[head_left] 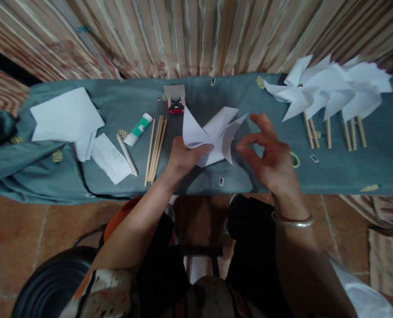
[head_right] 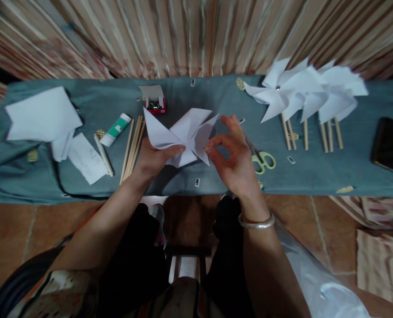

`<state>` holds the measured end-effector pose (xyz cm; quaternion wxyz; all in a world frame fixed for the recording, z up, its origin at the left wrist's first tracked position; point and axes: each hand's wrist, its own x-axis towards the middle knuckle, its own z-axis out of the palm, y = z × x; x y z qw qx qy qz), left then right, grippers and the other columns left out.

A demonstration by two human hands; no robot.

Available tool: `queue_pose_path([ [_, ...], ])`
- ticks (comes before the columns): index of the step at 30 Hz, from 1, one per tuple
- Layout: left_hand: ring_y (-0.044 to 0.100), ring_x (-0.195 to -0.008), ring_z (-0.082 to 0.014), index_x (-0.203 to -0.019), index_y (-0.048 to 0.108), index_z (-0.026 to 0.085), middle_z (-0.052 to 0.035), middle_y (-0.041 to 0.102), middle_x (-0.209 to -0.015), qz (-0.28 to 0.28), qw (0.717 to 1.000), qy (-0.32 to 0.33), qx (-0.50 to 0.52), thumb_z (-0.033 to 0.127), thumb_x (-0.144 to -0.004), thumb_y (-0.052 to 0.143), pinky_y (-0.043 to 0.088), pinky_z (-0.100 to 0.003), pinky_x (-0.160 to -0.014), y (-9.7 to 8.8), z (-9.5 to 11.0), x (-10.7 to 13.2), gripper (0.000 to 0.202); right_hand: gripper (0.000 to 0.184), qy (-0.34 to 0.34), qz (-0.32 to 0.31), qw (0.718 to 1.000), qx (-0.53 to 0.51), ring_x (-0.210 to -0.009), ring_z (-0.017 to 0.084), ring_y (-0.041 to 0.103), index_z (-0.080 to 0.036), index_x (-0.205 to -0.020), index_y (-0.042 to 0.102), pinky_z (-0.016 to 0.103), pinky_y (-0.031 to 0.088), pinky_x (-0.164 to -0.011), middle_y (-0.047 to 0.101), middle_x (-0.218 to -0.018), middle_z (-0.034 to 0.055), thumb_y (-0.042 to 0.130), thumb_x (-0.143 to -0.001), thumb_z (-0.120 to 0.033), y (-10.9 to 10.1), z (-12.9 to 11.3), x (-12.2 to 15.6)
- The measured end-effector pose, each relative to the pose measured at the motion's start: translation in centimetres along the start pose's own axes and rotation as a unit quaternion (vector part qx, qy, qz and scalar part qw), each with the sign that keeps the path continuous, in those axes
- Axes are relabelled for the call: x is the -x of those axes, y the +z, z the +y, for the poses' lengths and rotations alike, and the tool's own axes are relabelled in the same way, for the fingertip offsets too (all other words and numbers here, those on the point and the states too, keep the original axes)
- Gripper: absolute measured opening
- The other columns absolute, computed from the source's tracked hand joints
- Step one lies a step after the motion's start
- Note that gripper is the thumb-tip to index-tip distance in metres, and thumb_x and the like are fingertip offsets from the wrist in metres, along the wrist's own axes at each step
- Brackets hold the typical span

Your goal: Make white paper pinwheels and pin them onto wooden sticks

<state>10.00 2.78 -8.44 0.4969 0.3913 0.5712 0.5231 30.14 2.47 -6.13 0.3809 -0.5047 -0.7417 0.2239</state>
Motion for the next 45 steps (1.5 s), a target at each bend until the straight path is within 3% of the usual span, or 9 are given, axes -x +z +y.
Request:
queue_pose_path([
  [4,0.069,-0.086,-0.0234,-0.072,0.074,0.016,-0.0051,0.075,-0.079,0.016,0.992,-0.02,0.123,0.023,-0.049,0.083,0.055,-0.033,-0.076,0.0,0.4,0.1,0.025,0.007,0.017,0.066,0.996,0.063,-0.142,0.032,0.035,-0.024,-0.084,0.068,0.061,0.025,-0.116,0.053,-0.141,0.0058,0.062,-0.085,-0.028,-0.8,2.2,0.5],
  [12,0.07,-0.087,-0.0252,-0.07,0.073,0.015,-0.0069,0.076,-0.082,0.0,0.975,-0.102,0.198,0.023,-0.046,0.083,0.056,-0.035,-0.078,0.4,1.5,1.0,0.028,0.014,0.02,0.042,0.985,0.168,-0.135,0.035,0.043,-0.018,-0.081,0.069,0.062,0.032,-0.109,0.06,-0.132,0.0151,0.056,-0.084,-0.023,1.3,3.3,0.7],
  [17,0.07,-0.081,-0.023,-0.071,0.074,0.015,-0.0064,0.076,-0.08,-0.032,0.972,-0.125,0.196,0.022,-0.045,0.084,0.055,-0.033,-0.075,0.6,1.4,1.6,0.029,0.023,0.092,0.096,0.99,-0.056,-0.116,0.026,0.061,-0.022,-0.099,0.071,0.051,0.044,-0.103,0.07,-0.116,0.0093,0.057,-0.088,-0.036,1.4,2.2,-0.2],
  [22,0.069,-0.077,-0.0213,-0.075,0.075,0.015,-0.0063,0.076,-0.082,-0.04,0.973,-0.143,0.176,0.022,-0.045,0.084,0.054,-0.031,-0.072,0.7,0.9,2.0,0.032,0.026,0.212,0.084,0.911,-0.344,-0.084,0.019,0.07,-0.025,-0.093,0.073,0.038,0.057,-0.082,0.075,-0.092,0.0019,0.074,-0.075,-0.043,2.0,1.3,-0.9],
  [24,0.069,-0.077,-0.021,-0.076,0.075,0.015,-0.0064,0.076,-0.083,-0.039,0.973,-0.145,0.175,0.022,-0.045,0.084,0.053,-0.031,-0.073,0.7,0.6,1.9,0.033,0.023,0.213,0.11,0.899,-0.367,-0.077,0.017,0.069,-0.025,-0.086,0.073,0.036,0.057,-0.078,0.075,-0.085,0.0,0.08,-0.068,-0.037,2.0,1.0,-1.0],
  [28,0.069,-0.078,-0.0208,-0.074,0.075,0.014,-0.0062,0.076,-0.083,-0.037,0.975,-0.131,0.177,0.021,-0.046,0.084,0.053,-0.032,-0.074,0.7,0.4,1.8,0.031,0.015,0.168,0.154,0.913,-0.338,-0.074,0.016,0.067,-0.026,-0.08,0.073,0.035,0.056,-0.078,0.073,-0.08,-0.0019,0.08,-0.068,-0.033,1.7,0.3,-0.6],
  [33,0.068,-0.071,-0.0188,-0.072,0.075,0.014,-0.0048,0.075,-0.077,-0.014,0.98,-0.122,0.159,0.019,-0.044,0.084,0.054,-0.031,-0.07,0.9,0.6,1.8,0.03,0.017,0.19,0.114,0.907,-0.358,-0.077,0.017,0.068,-0.026,-0.079,0.075,0.032,0.054,-0.07,0.075,-0.086,0.0009,0.071,-0.078,-0.042,1.4,-0.8,0.2],
  [39,0.067,-0.067,-0.018,-0.068,0.075,0.014,-0.0053,0.075,-0.075,-0.019,0.984,-0.111,0.136,0.018,-0.042,0.085,0.054,-0.031,-0.067,0.9,0.5,1.9,0.028,0.009,0.241,0.091,0.869,-0.422,-0.066,0.015,0.065,-0.024,-0.071,0.073,0.029,0.054,-0.064,0.073,-0.073,-0.0017,0.079,-0.067,-0.029,1.9,-0.5,0.0],
  [45,0.067,-0.07,-0.0183,-0.071,0.076,0.014,-0.0054,0.075,-0.076,-0.037,0.986,-0.094,0.13,0.018,-0.045,0.084,0.054,-0.031,-0.07,0.7,0.5,2.0,0.028,0.022,0.325,0.013,0.842,-0.43,-0.057,0.014,0.06,-0.022,-0.08,0.073,0.026,0.049,-0.051,0.071,-0.071,-0.001,0.08,-0.065,-0.036,1.9,-0.4,0.0],
])
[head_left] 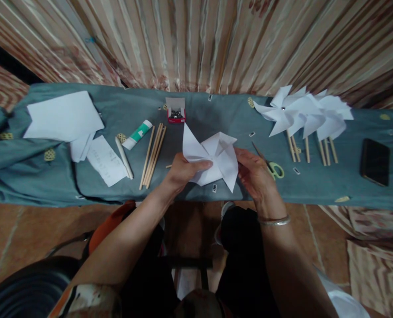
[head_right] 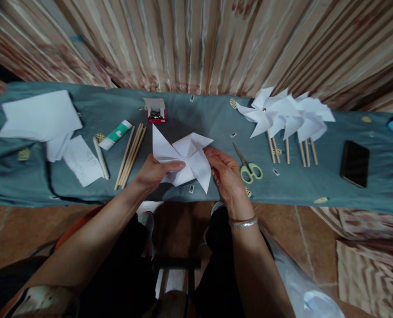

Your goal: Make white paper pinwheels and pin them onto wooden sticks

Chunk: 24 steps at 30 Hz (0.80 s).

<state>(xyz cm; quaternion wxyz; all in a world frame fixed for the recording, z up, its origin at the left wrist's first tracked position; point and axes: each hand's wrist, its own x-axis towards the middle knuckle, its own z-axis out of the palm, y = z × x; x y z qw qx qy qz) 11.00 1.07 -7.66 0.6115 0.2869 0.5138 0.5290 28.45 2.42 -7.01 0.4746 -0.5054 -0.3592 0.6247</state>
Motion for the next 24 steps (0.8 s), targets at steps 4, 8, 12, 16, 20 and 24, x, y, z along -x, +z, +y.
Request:
queue_pose_path([
  [4,0.067,-0.07,-0.0178,-0.074,0.075,0.012,-0.005,0.075,-0.077,-0.025,1.0,-0.006,-0.01,0.018,-0.046,0.084,0.054,-0.031,-0.072,-0.1,0.2,0.1,0.03,0.027,0.061,-0.052,0.996,0.024,-0.046,0.01,0.047,-0.02,-0.072,0.071,0.023,0.038,-0.041,0.061,-0.057,-0.0032,0.08,-0.066,-0.045,0.2,-0.4,0.6],
  [8,0.068,-0.077,-0.0205,-0.079,0.075,0.011,-0.0064,0.076,-0.082,-0.042,0.999,-0.007,-0.019,0.019,-0.047,0.084,0.055,-0.034,-0.075,-0.3,0.1,0.0,0.034,0.03,0.055,-0.064,0.995,0.058,-0.05,0.009,0.047,-0.02,-0.074,0.073,0.023,0.037,-0.046,0.062,-0.059,-0.0031,0.084,-0.062,-0.046,0.1,-0.8,0.9],
  [12,0.069,-0.081,-0.0227,-0.081,0.075,0.011,-0.007,0.077,-0.085,-0.053,0.998,-0.007,-0.022,0.019,-0.047,0.084,0.055,-0.035,-0.078,-0.4,0.0,-0.1,0.036,0.036,0.051,-0.06,0.993,0.083,-0.057,0.012,0.054,-0.021,-0.075,0.075,0.024,0.041,-0.052,0.069,-0.068,-0.001,0.087,-0.054,-0.047,0.1,-1.0,1.1],
  [16,0.069,-0.08,-0.022,-0.081,0.075,0.011,-0.0067,0.077,-0.085,-0.059,0.998,-0.002,-0.012,0.016,-0.047,0.084,0.056,-0.035,-0.077,-0.3,-0.1,-0.2,0.036,0.033,0.054,-0.077,0.992,0.081,-0.063,0.013,0.059,-0.022,-0.077,0.075,0.025,0.047,-0.06,0.072,-0.072,-0.0003,0.087,-0.056,-0.043,0.1,-1.0,1.3],
  [20,0.069,-0.079,-0.0211,-0.082,0.075,0.01,-0.0069,0.076,-0.085,-0.064,0.998,0.001,-0.023,0.017,-0.049,0.084,0.056,-0.033,-0.075,-0.3,-0.3,-0.1,0.035,0.027,0.054,-0.094,0.991,0.084,-0.064,0.013,0.061,-0.022,-0.079,0.075,0.025,0.049,-0.063,0.071,-0.071,-0.0014,0.086,-0.061,-0.039,-0.1,-0.9,1.4],
  [24,0.069,-0.076,-0.0207,-0.083,0.075,0.01,-0.007,0.076,-0.084,-0.073,0.997,-0.001,-0.032,0.017,-0.048,0.085,0.055,-0.032,-0.072,-0.5,-0.4,-0.2,0.037,0.025,0.048,-0.099,0.989,0.096,-0.063,0.013,0.061,-0.022,-0.078,0.075,0.025,0.049,-0.062,0.071,-0.073,-0.0015,0.085,-0.061,-0.037,-0.3,-0.8,1.4],
])
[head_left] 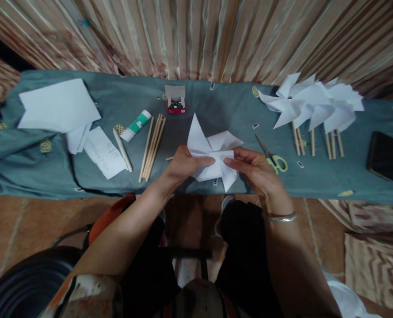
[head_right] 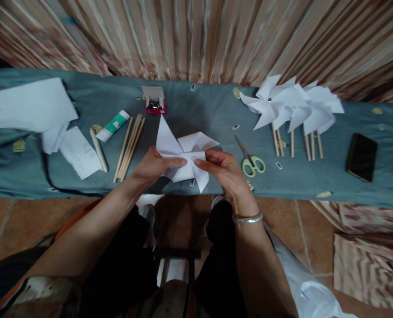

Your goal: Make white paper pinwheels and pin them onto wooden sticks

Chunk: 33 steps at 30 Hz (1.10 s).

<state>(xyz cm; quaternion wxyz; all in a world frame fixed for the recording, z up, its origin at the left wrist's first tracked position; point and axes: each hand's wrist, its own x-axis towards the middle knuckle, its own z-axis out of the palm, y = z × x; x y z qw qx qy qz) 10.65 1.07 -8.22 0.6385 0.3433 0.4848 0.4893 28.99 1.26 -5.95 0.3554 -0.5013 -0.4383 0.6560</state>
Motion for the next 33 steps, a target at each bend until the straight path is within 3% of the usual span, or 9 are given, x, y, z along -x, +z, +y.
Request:
queue_pose_path([
  [15,0.067,-0.073,-0.0184,-0.084,0.074,0.008,-0.0071,0.075,-0.08,-0.043,0.998,0.007,-0.035,0.017,-0.052,0.085,0.054,-0.03,-0.07,-0.2,-0.2,0.1,0.035,0.03,0.021,-0.03,0.996,0.082,-0.059,0.011,0.054,-0.019,-0.071,0.069,0.025,0.043,-0.056,0.068,-0.071,-0.0007,0.085,-0.058,-0.04,-0.9,0.1,-0.1],
  [22,0.065,-0.069,-0.0177,-0.078,0.073,0.008,-0.0067,0.073,-0.075,-0.06,0.997,0.019,-0.045,0.019,-0.053,0.084,0.052,-0.028,-0.063,-0.5,-0.6,-0.1,0.029,0.037,0.002,-0.043,0.99,0.134,-0.061,0.012,0.053,-0.018,-0.076,0.07,0.026,0.04,-0.056,0.066,-0.071,-0.0006,0.081,-0.062,-0.051,-1.1,0.2,0.3],
  [27,0.065,-0.069,-0.0174,-0.078,0.074,0.009,-0.0065,0.073,-0.076,-0.057,0.997,0.009,-0.052,0.018,-0.054,0.084,0.052,-0.029,-0.065,-0.4,-0.4,0.0,0.028,0.049,-0.029,-0.035,0.981,0.186,-0.057,0.011,0.045,-0.019,-0.063,0.064,0.025,0.034,-0.051,0.057,-0.061,-0.0014,0.068,-0.072,-0.067,-1.2,0.1,0.5],
  [33,0.067,-0.072,-0.0196,-0.077,0.075,0.013,-0.0037,0.072,-0.075,-0.054,0.996,-0.002,-0.069,0.019,-0.054,0.084,0.053,-0.03,-0.066,-0.3,-0.5,0.1,0.026,0.055,-0.046,-0.044,0.972,0.226,-0.054,0.011,0.039,-0.02,-0.062,0.062,0.026,0.028,-0.049,0.049,-0.057,-0.0025,0.063,-0.071,-0.074,-1.2,-0.3,0.7],
])
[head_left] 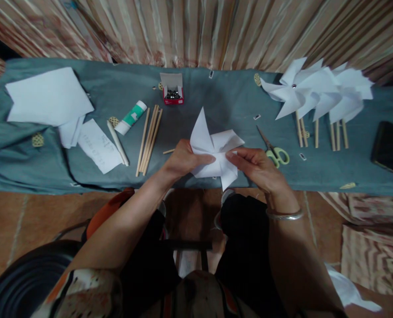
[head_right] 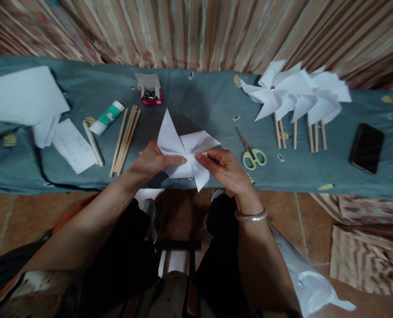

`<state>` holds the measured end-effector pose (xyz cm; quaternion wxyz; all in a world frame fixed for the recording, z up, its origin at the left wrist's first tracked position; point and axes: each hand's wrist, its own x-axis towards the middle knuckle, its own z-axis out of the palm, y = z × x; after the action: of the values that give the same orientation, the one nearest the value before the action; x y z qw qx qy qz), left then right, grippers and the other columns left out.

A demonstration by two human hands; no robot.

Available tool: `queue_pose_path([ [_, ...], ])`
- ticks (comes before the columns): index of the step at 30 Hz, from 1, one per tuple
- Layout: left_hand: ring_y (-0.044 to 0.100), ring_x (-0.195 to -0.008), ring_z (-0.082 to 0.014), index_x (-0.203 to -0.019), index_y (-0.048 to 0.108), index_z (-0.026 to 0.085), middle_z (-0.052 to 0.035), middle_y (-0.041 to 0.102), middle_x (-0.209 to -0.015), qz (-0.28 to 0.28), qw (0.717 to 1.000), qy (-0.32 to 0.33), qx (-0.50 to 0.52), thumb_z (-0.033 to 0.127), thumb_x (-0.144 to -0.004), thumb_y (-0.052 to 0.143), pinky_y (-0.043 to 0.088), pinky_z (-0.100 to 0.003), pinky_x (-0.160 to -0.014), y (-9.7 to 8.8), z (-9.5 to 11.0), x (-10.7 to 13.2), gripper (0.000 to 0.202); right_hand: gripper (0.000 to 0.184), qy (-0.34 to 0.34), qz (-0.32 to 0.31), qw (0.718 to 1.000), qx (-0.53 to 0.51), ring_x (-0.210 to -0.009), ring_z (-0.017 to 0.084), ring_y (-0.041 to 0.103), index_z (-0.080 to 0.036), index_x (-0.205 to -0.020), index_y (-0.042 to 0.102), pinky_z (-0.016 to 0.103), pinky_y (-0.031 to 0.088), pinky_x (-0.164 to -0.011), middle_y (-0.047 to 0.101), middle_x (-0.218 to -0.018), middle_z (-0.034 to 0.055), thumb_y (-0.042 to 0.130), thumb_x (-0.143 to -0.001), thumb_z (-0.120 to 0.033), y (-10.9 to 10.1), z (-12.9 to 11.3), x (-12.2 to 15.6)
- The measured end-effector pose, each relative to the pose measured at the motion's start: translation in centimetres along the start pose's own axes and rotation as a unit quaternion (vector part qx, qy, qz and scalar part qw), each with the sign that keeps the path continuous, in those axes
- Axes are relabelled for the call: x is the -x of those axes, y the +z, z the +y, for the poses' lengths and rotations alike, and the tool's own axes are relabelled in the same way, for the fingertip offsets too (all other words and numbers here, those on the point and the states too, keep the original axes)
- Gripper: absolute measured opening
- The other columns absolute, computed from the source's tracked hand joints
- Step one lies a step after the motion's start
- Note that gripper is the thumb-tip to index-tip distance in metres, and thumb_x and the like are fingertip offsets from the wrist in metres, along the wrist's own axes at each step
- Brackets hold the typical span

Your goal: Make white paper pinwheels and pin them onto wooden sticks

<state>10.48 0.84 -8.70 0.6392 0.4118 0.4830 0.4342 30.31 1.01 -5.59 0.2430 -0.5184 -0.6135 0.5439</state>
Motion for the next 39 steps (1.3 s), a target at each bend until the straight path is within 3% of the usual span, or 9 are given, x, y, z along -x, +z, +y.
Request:
queue_pose_path([
  [14,0.062,-0.061,-0.0147,-0.072,0.073,0.011,-0.0031,0.07,-0.068,-0.016,1.0,0.008,-0.002,0.019,-0.053,0.082,0.05,-0.026,-0.058,0.35,0.09,0.03,0.023,0.05,0.018,0.036,0.999,0.025,-0.052,0.009,0.037,-0.017,-0.062,0.064,0.026,0.026,-0.048,0.049,-0.055,-0.0032,0.069,-0.071,-0.066,0.67,0.48,0.09],
  [39,0.06,-0.061,-0.0136,-0.07,0.071,0.011,-0.0037,0.068,-0.067,-0.027,0.997,-0.002,-0.071,0.021,-0.056,0.08,0.048,-0.024,-0.057,0.17,-0.22,0.03,0.02,0.042,0.028,0.028,0.997,0.066,-0.05,0.011,0.041,-0.017,-0.064,0.067,0.026,0.026,-0.047,0.051,-0.053,-0.0021,0.071,-0.072,-0.058,0.45,0.71,-0.12],
])
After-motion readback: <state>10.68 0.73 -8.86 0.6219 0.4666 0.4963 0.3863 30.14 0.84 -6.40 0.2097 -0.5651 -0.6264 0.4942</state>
